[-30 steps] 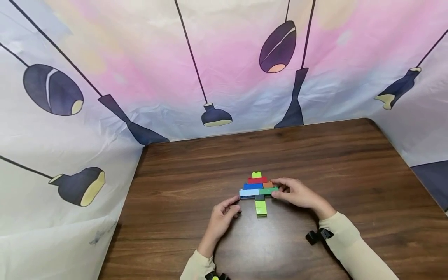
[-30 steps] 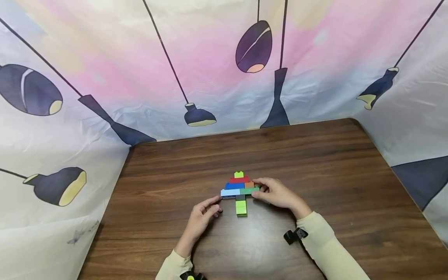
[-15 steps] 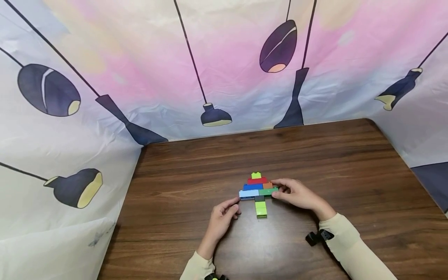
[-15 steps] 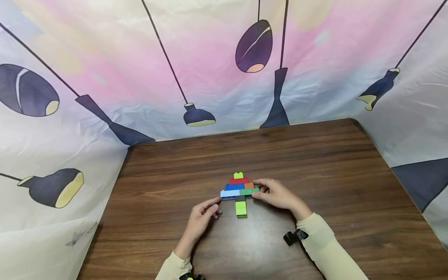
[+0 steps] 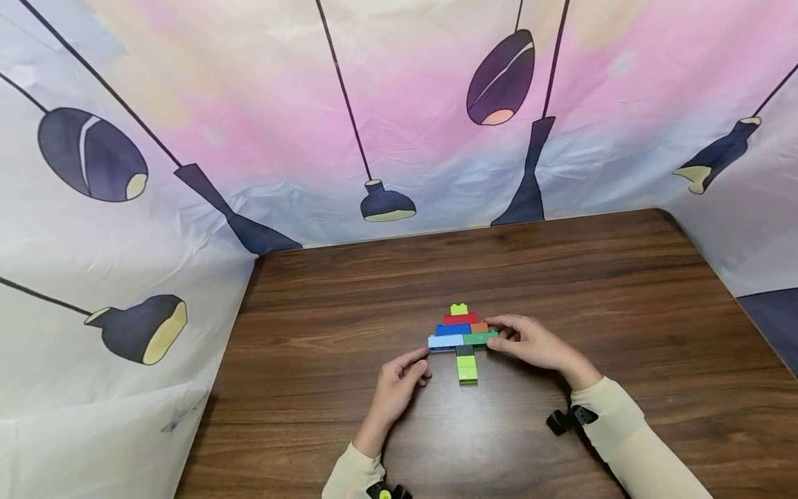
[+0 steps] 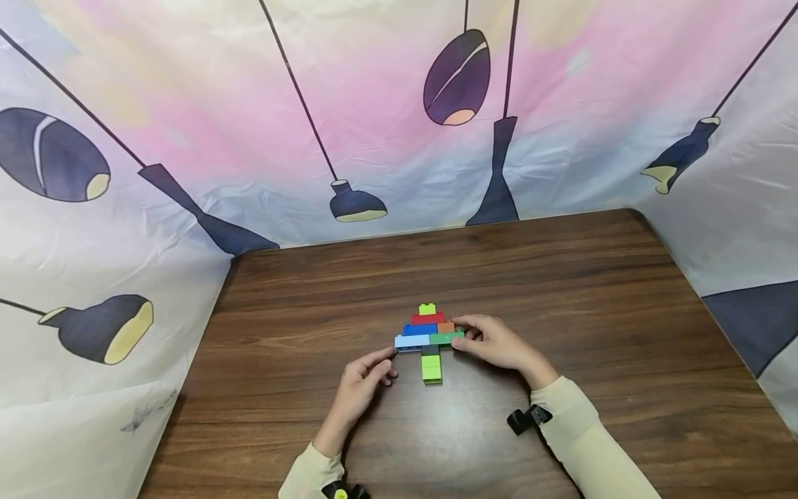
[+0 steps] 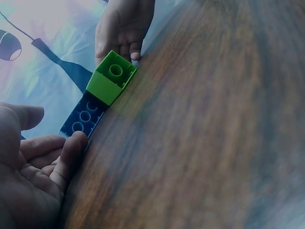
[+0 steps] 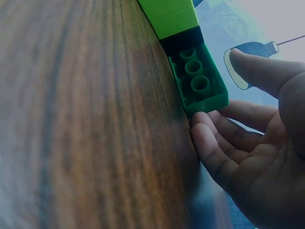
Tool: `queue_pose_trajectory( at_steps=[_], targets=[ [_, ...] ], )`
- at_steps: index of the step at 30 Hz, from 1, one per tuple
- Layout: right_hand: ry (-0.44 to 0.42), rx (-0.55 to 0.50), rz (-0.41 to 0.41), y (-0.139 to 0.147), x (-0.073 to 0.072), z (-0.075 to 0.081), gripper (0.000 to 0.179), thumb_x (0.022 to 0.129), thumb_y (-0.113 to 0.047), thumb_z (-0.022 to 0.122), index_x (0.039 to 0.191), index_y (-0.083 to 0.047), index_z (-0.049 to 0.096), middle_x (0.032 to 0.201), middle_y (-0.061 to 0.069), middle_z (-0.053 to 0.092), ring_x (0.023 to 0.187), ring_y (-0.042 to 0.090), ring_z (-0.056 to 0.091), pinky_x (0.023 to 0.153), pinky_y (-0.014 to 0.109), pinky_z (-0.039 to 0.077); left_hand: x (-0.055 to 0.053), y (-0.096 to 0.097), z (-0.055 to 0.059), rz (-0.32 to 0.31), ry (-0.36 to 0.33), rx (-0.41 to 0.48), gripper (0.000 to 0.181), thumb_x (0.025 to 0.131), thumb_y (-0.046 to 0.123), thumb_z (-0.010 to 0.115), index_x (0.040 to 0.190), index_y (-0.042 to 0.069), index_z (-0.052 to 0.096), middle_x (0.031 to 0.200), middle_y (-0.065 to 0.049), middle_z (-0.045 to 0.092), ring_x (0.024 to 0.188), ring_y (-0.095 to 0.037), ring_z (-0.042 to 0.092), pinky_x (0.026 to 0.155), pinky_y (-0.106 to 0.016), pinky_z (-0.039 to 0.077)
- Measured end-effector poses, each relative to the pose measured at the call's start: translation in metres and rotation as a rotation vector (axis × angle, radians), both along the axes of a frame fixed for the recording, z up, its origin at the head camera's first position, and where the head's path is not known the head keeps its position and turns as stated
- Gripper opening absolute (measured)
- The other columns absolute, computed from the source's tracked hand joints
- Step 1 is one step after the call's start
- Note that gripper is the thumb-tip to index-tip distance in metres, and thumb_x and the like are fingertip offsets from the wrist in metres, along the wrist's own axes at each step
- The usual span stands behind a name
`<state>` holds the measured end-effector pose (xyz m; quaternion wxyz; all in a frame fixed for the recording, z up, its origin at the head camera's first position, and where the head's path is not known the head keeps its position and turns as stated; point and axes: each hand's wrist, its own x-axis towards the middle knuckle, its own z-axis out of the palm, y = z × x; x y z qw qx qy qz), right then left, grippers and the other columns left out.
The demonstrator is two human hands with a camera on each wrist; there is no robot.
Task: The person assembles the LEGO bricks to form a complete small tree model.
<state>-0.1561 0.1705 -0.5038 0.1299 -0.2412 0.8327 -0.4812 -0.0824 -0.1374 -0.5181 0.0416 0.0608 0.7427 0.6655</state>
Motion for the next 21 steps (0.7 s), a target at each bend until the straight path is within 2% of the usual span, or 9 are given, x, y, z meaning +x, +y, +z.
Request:
queue_pose_trajectory(
  at_steps=[4, 11, 21],
  targets=[
    [-0.002, 0.0, 0.003, 0.0, -0.0009, 0.0, 0.049, 0.102, -0.022, 0.073, 0.14, 0.007, 0.062, 0.12, 0.012, 0.071, 0.094, 0.014, 0.062, 0.078, 0.028, 0.054, 0.0004, -0.0004, -0.0006, -0.001, 0.003, -0.007, 0.032, 0.104, 0.0, 0.062, 0.131, -0.017, 0.064, 0.096, -0.032, 0.072, 0.081, -0.009, 0.069, 0.074, -0.022, 0.059],
    [-0.008, 0.002, -0.002, 0.0003, -0.0003, -0.0003, 0.048, 0.101, -0.021, 0.073, 0.139, 0.007, 0.062, 0.119, 0.011, 0.071, 0.093, 0.014, 0.061, 0.078, 0.028, 0.053, -0.0002, -0.001, -0.0023, -0.032, 0.038, -0.059, 0.031, 0.103, -0.001, 0.064, 0.13, -0.017, 0.065, 0.13, -0.031, 0.064, 0.088, -0.011, 0.069, 0.076, -0.023, 0.06],
    [-0.01, 0.002, 0.003, 0.0008, -0.0004, 0.0017, 0.049, 0.102, -0.022, 0.073, 0.139, 0.007, 0.062, 0.117, 0.01, 0.071, 0.092, 0.015, 0.061, 0.077, 0.029, 0.053, -0.0013, -0.0007, -0.0016, -0.035, 0.054, -0.086, 0.031, 0.104, 0.001, 0.064, 0.129, -0.016, 0.065, 0.133, -0.03, 0.063, 0.087, -0.016, 0.07, 0.076, -0.025, 0.06]
  ],
)
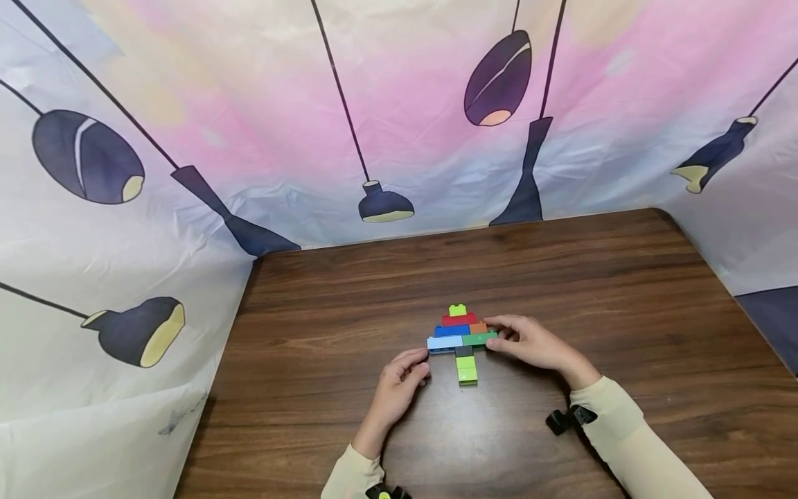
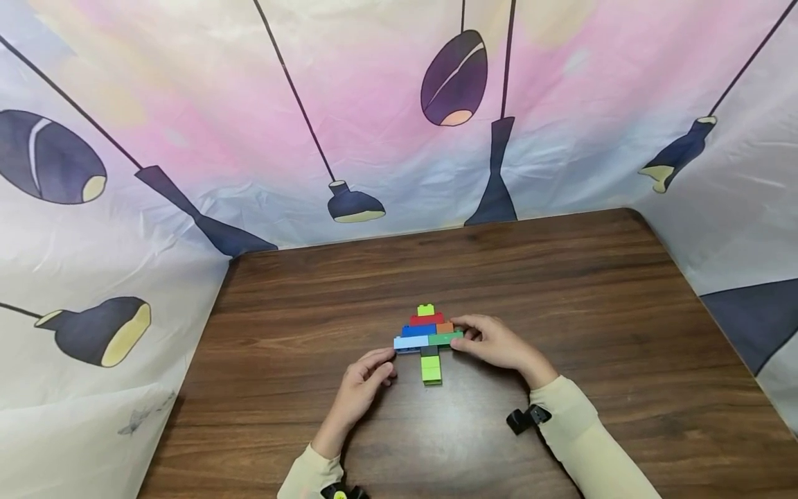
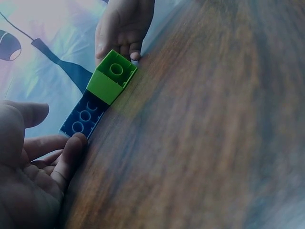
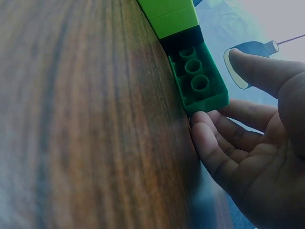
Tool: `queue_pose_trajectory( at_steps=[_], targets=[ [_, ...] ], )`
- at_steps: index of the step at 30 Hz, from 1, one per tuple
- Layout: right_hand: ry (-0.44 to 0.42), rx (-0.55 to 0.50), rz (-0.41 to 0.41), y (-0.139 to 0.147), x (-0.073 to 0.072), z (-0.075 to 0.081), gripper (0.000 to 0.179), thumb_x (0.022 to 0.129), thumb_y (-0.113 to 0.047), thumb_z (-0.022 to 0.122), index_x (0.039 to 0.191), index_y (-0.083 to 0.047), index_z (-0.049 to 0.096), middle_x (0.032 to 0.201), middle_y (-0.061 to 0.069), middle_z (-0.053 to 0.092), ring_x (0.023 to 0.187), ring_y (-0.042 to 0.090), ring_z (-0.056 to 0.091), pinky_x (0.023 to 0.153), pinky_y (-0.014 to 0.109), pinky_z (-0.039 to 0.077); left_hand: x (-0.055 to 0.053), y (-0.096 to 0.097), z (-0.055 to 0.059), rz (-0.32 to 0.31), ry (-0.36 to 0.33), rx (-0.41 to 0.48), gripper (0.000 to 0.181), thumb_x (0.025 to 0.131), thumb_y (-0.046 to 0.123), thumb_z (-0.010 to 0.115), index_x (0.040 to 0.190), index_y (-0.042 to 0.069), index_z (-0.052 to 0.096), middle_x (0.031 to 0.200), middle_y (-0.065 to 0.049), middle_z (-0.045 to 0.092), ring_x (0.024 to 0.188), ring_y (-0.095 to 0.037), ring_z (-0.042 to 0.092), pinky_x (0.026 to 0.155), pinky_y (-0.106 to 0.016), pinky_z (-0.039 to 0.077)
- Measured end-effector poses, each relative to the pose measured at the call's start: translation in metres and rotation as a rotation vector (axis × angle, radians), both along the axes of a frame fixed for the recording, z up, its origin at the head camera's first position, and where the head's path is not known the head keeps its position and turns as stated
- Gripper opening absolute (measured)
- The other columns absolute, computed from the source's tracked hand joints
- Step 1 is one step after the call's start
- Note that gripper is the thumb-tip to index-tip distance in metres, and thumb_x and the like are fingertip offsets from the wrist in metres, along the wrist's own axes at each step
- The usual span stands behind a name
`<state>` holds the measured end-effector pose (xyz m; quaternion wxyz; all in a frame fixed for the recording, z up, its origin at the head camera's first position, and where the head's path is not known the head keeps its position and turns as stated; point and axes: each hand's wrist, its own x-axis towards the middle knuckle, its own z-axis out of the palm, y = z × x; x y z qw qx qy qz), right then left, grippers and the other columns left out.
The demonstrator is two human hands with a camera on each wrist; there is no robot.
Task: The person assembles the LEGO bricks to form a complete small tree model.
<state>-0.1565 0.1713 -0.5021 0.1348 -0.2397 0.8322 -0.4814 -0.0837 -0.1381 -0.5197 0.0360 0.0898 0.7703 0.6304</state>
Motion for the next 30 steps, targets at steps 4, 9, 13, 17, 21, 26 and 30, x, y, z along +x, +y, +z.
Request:
queue_pose_trajectory(
  at_steps=[4, 9, 13, 17, 21, 26, 30],
  targets=[
    [-0.004, 0.001, 0.001, 0.0, 0.0002, -0.0004, 0.049, 0.102, -0.022, 0.073, 0.139, 0.008, 0.062, 0.116, 0.009, 0.071, 0.092, 0.015, 0.061, 0.078, 0.028, 0.053, 0.0004, -0.0004, 0.0, -0.002, 0.003, 0.001, 0.031, 0.104, 0.001, 0.063, 0.129, -0.016, 0.065, 0.133, -0.03, 0.063, 0.087, -0.018, 0.07, 0.076, -0.026, 0.06],
    [-0.007, -0.009, 0.001, -0.0006, -0.0003, 0.0003, 0.05, 0.101, -0.022, 0.073, 0.14, 0.007, 0.062, 0.115, 0.009, 0.07, 0.092, 0.016, 0.061, 0.077, 0.029, 0.053, 0.0003, -0.0001, 0.0008, 0.01, -0.004, 0.009, 0.031, 0.104, 0.001, 0.064, 0.129, -0.016, 0.065, 0.133, -0.03, 0.063, 0.088, -0.016, 0.07, 0.076, -0.026, 0.06],
    [-0.01, -0.002, 0.005, -0.0003, 0.0001, 0.0009, 0.05, 0.102, -0.022, 0.073, 0.14, 0.007, 0.061, 0.114, 0.009, 0.07, 0.092, 0.016, 0.061, 0.077, 0.028, 0.053, 0.0002, 0.0003, 0.0002, 0.007, -0.012, 0.008, 0.031, 0.104, 0.002, 0.064, 0.129, -0.016, 0.065, 0.133, -0.03, 0.063, 0.09, -0.016, 0.071, 0.077, -0.026, 0.061],
    [-0.011, -0.012, 0.006, -0.0004, 0.0001, 0.0007, 0.05, 0.102, -0.023, 0.073, 0.14, 0.007, 0.061, 0.116, 0.009, 0.07, 0.092, 0.016, 0.061, 0.077, 0.029, 0.053, 0.0001, 0.0004, -0.0009, 0.009, -0.002, 0.008, 0.031, 0.104, 0.002, 0.064, 0.13, -0.016, 0.065, 0.134, -0.03, 0.063, 0.09, -0.017, 0.071, 0.077, -0.026, 0.061],
    [-0.01, -0.005, 0.004, -0.0009, 0.0007, 0.0002, 0.05, 0.101, -0.022, 0.074, 0.14, 0.007, 0.061, 0.116, 0.009, 0.07, 0.091, 0.016, 0.06, 0.077, 0.028, 0.053, 0.0013, -0.001, -0.0012, -0.002, 0.01, -0.013, 0.032, 0.105, 0.003, 0.063, 0.131, -0.015, 0.065, 0.134, -0.03, 0.062, 0.091, -0.018, 0.071, 0.077, -0.027, 0.061],
    [-0.001, -0.005, 0.009, 0.0003, 0.0011, 0.0011, 0.05, 0.101, -0.022, 0.073, 0.141, 0.007, 0.061, 0.118, 0.01, 0.07, 0.092, 0.015, 0.061, 0.077, 0.029, 0.053, 0.0008, 0.0, -0.0014, -0.002, 0.005, -0.009, 0.032, 0.105, 0.003, 0.063, 0.131, -0.015, 0.065, 0.134, -0.03, 0.063, 0.09, -0.018, 0.071, 0.077, -0.027, 0.061],
    [-0.008, -0.006, 0.007, 0.001, 0.0019, 0.0018, 0.051, 0.101, -0.023, 0.074, 0.141, 0.007, 0.061, 0.118, 0.01, 0.07, 0.091, 0.015, 0.06, 0.075, 0.028, 0.053, 0.0011, 0.0011, -0.0015, 0.007, -0.011, 0.004, 0.031, 0.104, 0.002, 0.064, 0.13, -0.015, 0.065, 0.134, -0.029, 0.063, 0.09, -0.018, 0.071, 0.077, -0.026, 0.061]
  ],
)
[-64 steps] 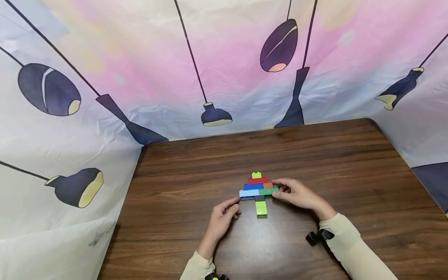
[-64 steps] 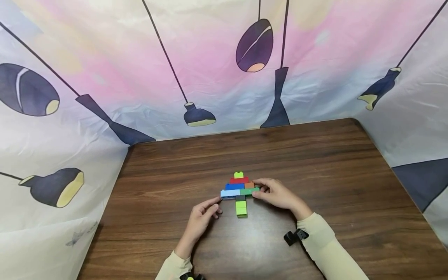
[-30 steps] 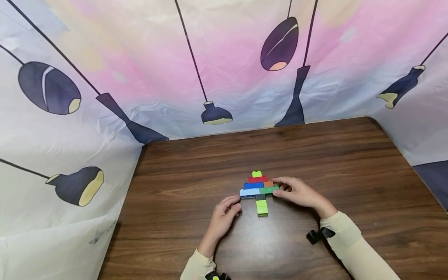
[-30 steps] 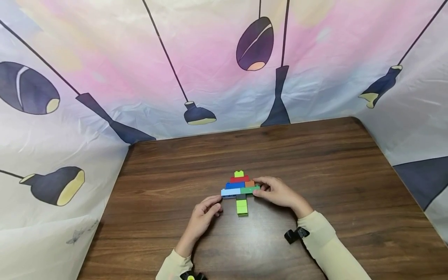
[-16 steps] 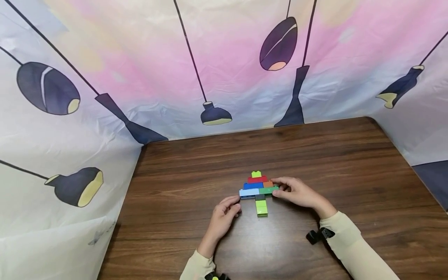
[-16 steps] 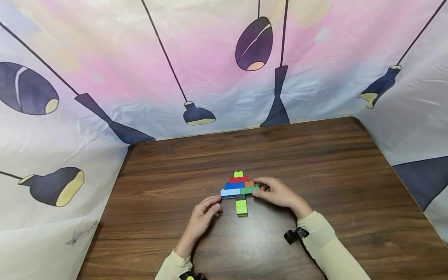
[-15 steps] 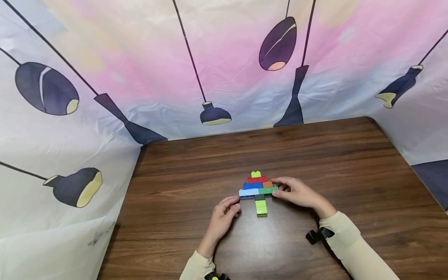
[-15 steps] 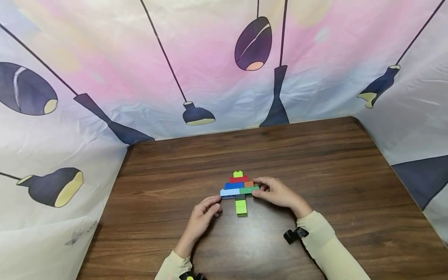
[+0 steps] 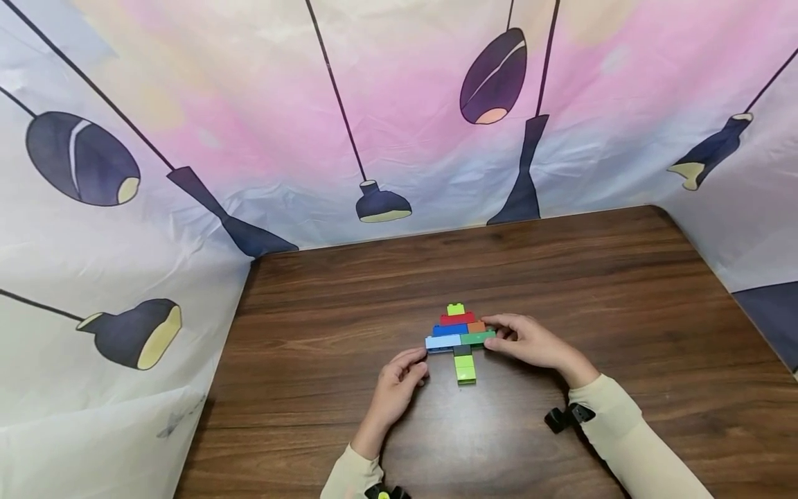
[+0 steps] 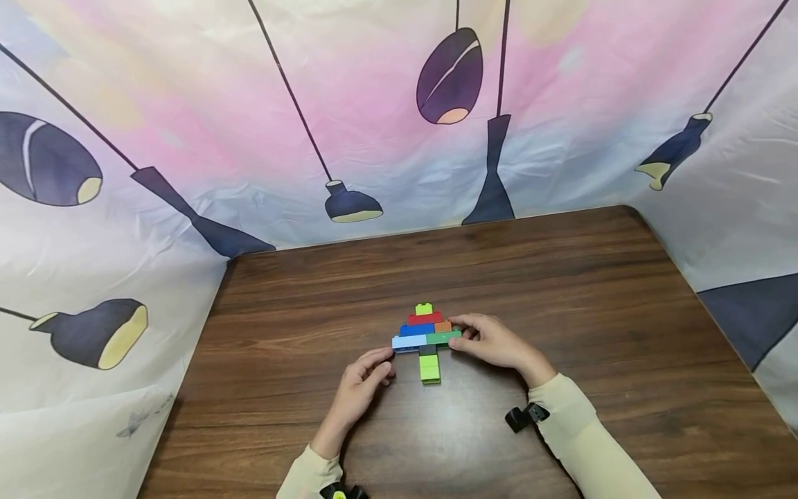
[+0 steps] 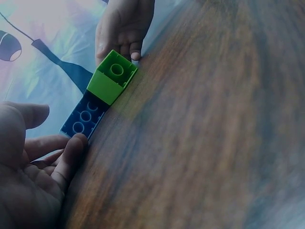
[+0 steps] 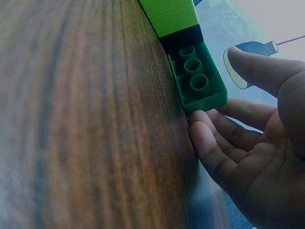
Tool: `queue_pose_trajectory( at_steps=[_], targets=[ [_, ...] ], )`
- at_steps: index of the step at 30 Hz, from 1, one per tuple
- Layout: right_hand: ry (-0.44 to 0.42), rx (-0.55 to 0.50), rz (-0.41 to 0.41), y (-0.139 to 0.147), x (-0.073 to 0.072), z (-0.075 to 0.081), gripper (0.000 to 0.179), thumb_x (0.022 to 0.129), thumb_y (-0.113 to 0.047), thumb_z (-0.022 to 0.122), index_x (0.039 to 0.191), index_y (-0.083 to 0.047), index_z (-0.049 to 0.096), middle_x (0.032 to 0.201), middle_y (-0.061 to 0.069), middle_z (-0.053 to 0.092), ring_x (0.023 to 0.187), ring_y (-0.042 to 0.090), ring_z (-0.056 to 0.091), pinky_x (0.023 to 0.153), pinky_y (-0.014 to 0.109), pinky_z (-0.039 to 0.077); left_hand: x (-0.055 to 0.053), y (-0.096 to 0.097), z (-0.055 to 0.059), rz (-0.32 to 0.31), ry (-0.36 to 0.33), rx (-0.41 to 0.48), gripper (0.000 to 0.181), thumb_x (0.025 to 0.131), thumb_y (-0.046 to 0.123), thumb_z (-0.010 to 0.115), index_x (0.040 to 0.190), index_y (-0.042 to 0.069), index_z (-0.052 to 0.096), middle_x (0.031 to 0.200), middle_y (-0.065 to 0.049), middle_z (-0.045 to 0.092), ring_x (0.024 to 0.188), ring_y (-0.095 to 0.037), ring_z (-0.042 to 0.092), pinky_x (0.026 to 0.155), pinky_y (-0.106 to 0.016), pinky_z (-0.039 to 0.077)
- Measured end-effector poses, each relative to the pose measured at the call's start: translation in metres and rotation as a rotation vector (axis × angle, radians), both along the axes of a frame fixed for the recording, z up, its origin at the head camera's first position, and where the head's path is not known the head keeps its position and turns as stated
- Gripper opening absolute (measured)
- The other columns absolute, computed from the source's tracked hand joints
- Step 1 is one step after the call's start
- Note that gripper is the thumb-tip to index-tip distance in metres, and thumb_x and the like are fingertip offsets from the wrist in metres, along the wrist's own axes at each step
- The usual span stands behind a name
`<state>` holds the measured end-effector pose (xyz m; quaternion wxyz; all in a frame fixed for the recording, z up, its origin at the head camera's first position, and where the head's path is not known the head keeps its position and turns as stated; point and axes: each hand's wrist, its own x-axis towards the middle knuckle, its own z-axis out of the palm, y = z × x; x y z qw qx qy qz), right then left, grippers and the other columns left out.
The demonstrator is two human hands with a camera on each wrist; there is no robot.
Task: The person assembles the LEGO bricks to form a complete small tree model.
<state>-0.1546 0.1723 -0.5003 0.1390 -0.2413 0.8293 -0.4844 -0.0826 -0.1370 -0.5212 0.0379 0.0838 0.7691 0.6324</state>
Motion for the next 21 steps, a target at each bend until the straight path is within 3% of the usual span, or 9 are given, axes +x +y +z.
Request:
queue_pose_trajectory(
  at_steps=[10, 21],
  targets=[
    [0.006, -0.006, -0.001, 0.0001, -0.0003, -0.0027, 0.05, 0.101, -0.021, 0.074, 0.139, 0.007, 0.062, 0.113, 0.009, 0.07, 0.09, 0.014, 0.061, 0.075, 0.028, 0.053, 0.0007, 0.0005, 0.0, -0.009, 0.018, 0.014, 0.031, 0.104, 0.001, 0.063, 0.129, -0.017, 0.064, 0.131, -0.031, 0.063, 0.089, -0.014, 0.07, 0.076, -0.026, 0.061],
    [0.008, -0.005, -0.006, -0.0005, -0.0019, -0.0022, 0.048, 0.101, -0.022, 0.074, 0.138, 0.006, 0.063, 0.113, 0.007, 0.07, 0.091, 0.015, 0.061, 0.077, 0.028, 0.053, -0.0015, 0.0007, 0.0031, 0.009, -0.015, 0.005, 0.03, 0.104, 0.001, 0.064, 0.129, -0.014, 0.066, 0.129, -0.027, 0.065, 0.088, -0.014, 0.069, 0.076, -0.025, 0.06]
  ],
)
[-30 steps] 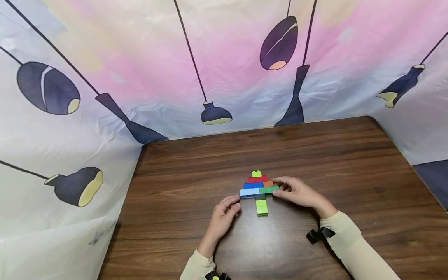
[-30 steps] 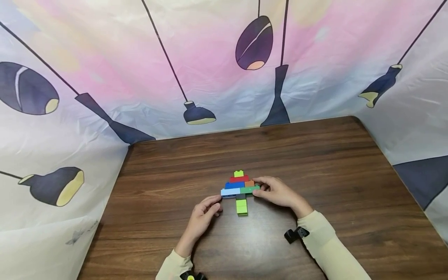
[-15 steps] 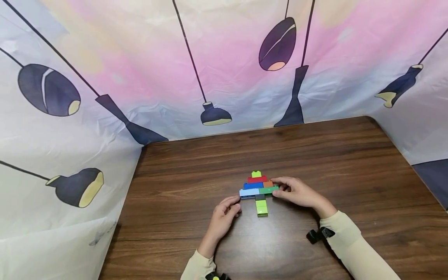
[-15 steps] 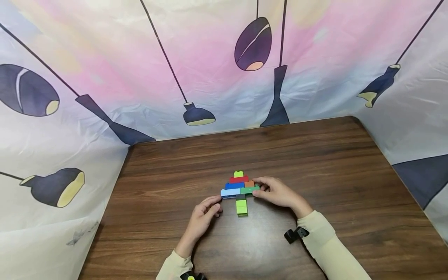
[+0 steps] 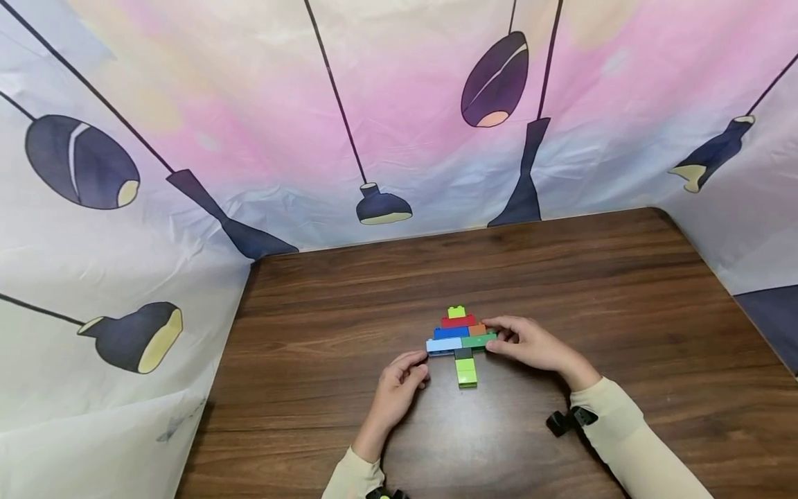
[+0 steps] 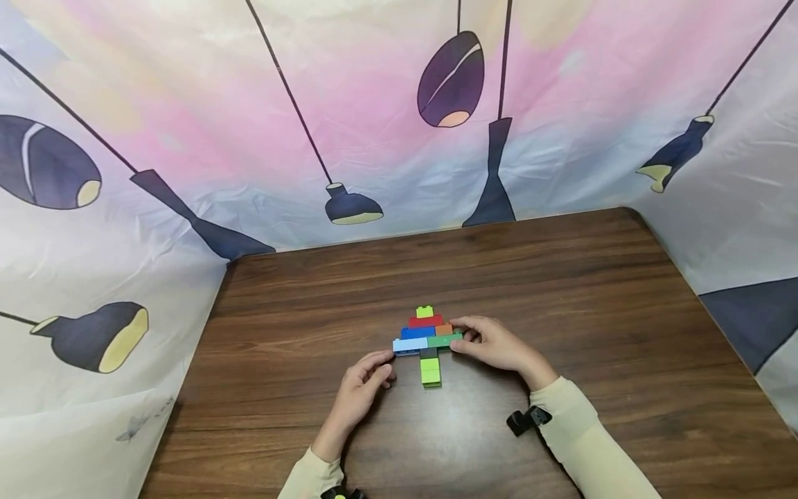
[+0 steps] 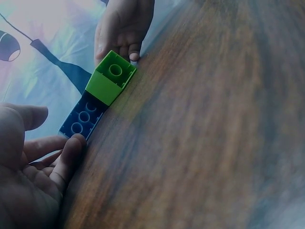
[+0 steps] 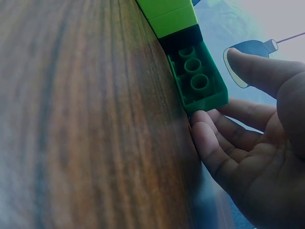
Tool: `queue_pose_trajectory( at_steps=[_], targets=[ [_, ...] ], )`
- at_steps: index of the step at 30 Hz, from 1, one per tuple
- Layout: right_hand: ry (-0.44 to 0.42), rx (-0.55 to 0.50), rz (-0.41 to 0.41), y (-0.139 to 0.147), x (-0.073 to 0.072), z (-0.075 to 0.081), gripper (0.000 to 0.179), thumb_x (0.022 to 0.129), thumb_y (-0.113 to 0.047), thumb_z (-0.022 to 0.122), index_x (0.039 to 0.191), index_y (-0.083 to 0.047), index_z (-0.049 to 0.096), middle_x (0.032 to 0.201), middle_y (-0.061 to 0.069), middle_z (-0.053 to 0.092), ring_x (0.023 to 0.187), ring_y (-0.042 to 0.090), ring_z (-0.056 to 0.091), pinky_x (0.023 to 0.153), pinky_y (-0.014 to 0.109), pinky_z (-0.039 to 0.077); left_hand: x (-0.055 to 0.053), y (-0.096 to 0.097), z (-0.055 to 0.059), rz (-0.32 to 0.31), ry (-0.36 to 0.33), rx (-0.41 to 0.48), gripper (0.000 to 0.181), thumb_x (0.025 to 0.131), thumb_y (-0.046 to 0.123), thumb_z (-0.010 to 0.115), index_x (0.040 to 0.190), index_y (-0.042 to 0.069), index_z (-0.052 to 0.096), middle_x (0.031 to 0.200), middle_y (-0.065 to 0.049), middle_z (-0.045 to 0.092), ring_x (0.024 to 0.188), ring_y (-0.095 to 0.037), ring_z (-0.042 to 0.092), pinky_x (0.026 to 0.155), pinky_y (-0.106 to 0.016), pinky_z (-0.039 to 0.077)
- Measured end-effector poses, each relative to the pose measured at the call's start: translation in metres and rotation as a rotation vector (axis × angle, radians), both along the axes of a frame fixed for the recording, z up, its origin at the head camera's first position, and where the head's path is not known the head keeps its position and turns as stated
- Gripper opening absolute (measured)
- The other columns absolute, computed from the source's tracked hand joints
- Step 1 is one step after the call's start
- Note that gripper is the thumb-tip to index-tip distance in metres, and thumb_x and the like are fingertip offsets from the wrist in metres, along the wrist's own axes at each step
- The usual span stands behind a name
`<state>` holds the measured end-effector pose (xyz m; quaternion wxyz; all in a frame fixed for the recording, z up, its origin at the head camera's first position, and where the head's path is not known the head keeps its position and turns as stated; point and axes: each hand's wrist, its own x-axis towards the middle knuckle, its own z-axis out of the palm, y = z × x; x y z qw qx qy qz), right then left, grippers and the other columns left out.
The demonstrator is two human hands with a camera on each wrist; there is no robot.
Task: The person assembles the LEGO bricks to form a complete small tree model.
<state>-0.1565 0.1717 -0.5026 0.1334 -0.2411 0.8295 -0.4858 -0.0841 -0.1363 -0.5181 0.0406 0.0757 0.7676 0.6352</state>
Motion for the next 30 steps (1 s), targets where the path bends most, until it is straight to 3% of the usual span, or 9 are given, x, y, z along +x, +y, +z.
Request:
queue_pose_trajectory(
  at_steps=[7, 20, 26, 30],
  targets=[
    [0.009, -0.008, 0.0, -0.001, -0.002, 0.002, 0.047, 0.1, -0.019, 0.074, 0.137, 0.007, 0.063, 0.113, 0.008, 0.07, 0.091, 0.015, 0.061, 0.076, 0.028, 0.054, -0.002, -0.001, 0.004, -0.007, 0.039, -0.024, 0.031, 0.104, 0.002, 0.064, 0.13, -0.014, 0.066, 0.129, -0.028, 0.065, 0.086, -0.017, 0.07, 0.076, -0.026, 0.061],
    [0.013, 0.006, 0.011, 0.005, -0.003, 0.007, 0.048, 0.102, -0.02, 0.073, 0.14, 0.007, 0.061, 0.121, 0.013, 0.071, 0.095, 0.015, 0.063, 0.079, 0.029, 0.055, -0.003, 0.0, 0.004, -0.017, 0.013, -0.056, 0.032, 0.104, 0.004, 0.065, 0.131, -0.012, 0.066, 0.136, -0.027, 0.062, 0.084, -0.017, 0.069, 0.076, -0.025, 0.06],
    [0.088, 0.049, -0.017, 0.01, -0.002, 0.014, 0.049, 0.102, -0.019, 0.072, 0.142, 0.007, 0.06, 0.128, 0.016, 0.07, 0.1, 0.017, 0.064, 0.083, 0.031, 0.056, -0.008, 0.001, 0.004, -0.057, 0.014, -0.06, 0.034, 0.105, 0.004, 0.063, 0.135, -0.013, 0.063, 0.138, -0.029, 0.06, 0.083, -0.02, 0.069, 0.076, -0.026, 0.059],
    [0.172, 0.153, -0.057, 0.01, 0.003, 0.022, 0.055, 0.102, -0.026, 0.073, 0.145, 0.004, 0.058, 0.132, 0.017, 0.067, 0.11, 0.029, 0.064, 0.089, 0.045, 0.057, -0.01, -0.005, 0.009, -0.072, 0.016, -0.076, 0.035, 0.106, 0.005, 0.062, 0.136, -0.012, 0.062, 0.121, -0.028, 0.067, 0.081, -0.022, 0.069, 0.074, -0.027, 0.059]
  ],
)
